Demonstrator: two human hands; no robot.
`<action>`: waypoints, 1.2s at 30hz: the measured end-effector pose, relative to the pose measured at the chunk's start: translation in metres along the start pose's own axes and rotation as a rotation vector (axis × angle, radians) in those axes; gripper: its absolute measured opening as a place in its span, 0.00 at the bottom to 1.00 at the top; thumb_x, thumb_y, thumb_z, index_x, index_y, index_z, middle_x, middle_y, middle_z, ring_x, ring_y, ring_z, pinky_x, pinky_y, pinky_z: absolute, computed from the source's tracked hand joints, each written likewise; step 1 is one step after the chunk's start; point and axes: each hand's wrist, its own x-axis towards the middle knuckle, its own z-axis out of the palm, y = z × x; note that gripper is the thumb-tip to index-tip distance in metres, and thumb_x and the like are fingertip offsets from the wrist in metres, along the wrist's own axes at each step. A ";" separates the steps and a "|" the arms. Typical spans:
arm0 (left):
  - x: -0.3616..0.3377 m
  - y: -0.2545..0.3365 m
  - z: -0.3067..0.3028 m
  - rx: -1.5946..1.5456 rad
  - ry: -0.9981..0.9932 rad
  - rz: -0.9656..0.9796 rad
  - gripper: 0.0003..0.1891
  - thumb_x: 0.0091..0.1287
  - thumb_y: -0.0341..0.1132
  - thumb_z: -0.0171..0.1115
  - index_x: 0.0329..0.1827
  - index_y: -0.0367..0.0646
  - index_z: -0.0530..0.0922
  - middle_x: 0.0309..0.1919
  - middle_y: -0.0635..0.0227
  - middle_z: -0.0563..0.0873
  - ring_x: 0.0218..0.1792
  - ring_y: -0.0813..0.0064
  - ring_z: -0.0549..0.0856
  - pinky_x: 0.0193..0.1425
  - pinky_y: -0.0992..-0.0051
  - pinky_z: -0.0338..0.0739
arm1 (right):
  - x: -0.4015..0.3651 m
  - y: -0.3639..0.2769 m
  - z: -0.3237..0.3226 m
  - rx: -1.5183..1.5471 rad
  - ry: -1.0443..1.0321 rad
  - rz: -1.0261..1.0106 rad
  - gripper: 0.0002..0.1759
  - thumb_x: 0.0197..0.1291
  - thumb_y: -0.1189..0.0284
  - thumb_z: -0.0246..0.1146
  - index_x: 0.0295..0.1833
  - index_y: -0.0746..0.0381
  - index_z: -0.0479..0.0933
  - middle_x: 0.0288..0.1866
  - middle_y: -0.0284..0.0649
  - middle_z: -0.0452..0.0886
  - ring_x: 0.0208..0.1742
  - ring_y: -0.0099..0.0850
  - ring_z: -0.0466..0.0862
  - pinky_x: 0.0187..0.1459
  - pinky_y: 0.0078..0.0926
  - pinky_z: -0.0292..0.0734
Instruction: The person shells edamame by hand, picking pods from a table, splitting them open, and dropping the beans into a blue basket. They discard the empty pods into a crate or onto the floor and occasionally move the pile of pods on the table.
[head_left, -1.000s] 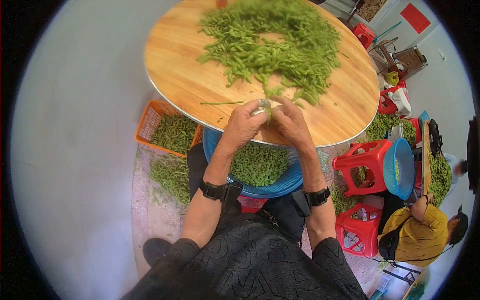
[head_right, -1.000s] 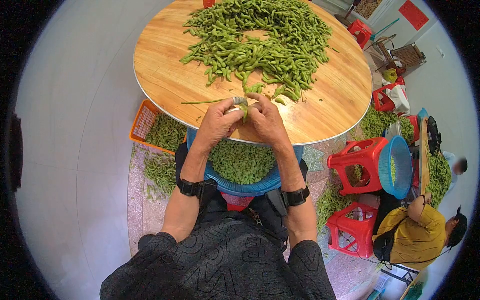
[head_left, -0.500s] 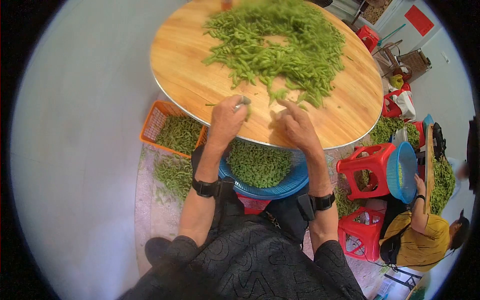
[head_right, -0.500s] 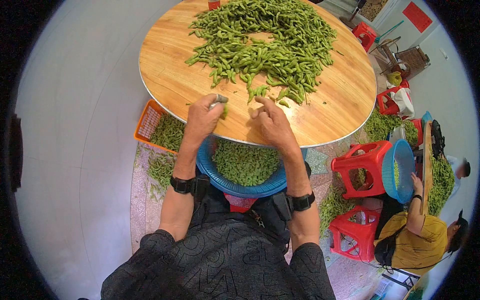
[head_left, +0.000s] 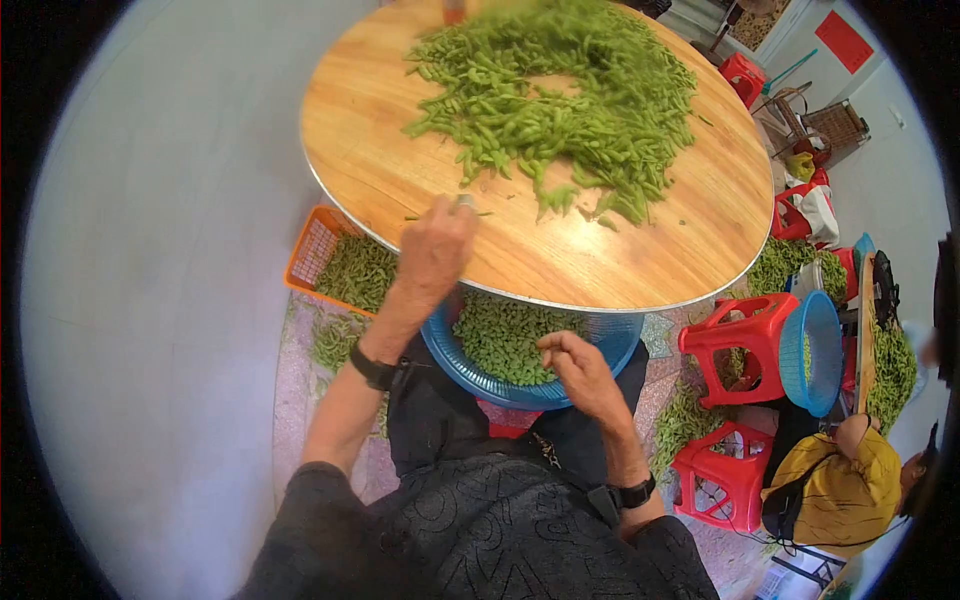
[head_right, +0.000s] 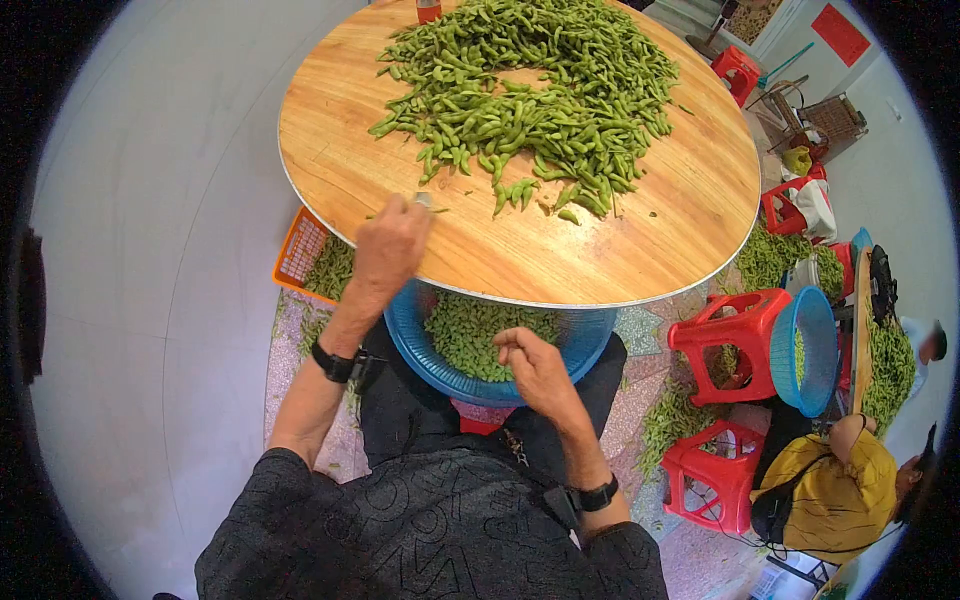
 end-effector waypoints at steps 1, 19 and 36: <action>-0.004 -0.015 -0.003 0.049 0.040 -0.004 0.08 0.74 0.39 0.64 0.48 0.45 0.84 0.37 0.58 0.81 0.32 0.55 0.87 0.31 0.58 0.82 | 0.004 0.020 0.005 0.002 0.004 -0.006 0.16 0.71 0.76 0.53 0.56 0.71 0.79 0.39 0.40 0.82 0.40 0.31 0.82 0.45 0.30 0.78; -0.020 -0.040 -0.062 -0.739 -0.002 -0.517 0.11 0.74 0.34 0.59 0.50 0.35 0.80 0.44 0.46 0.86 0.42 0.51 0.87 0.46 0.60 0.79 | 0.147 -0.072 -0.025 -0.660 0.499 -0.348 0.10 0.66 0.68 0.69 0.43 0.64 0.83 0.37 0.45 0.85 0.38 0.43 0.86 0.41 0.42 0.80; 0.017 0.042 -0.015 -1.538 -0.412 -0.641 0.10 0.80 0.37 0.58 0.43 0.39 0.78 0.25 0.73 0.82 0.21 0.85 0.79 0.25 0.81 0.73 | 0.135 -0.055 -0.002 -0.172 0.508 -0.519 0.10 0.68 0.81 0.66 0.53 0.67 0.81 0.44 0.44 0.84 0.39 0.37 0.87 0.40 0.30 0.82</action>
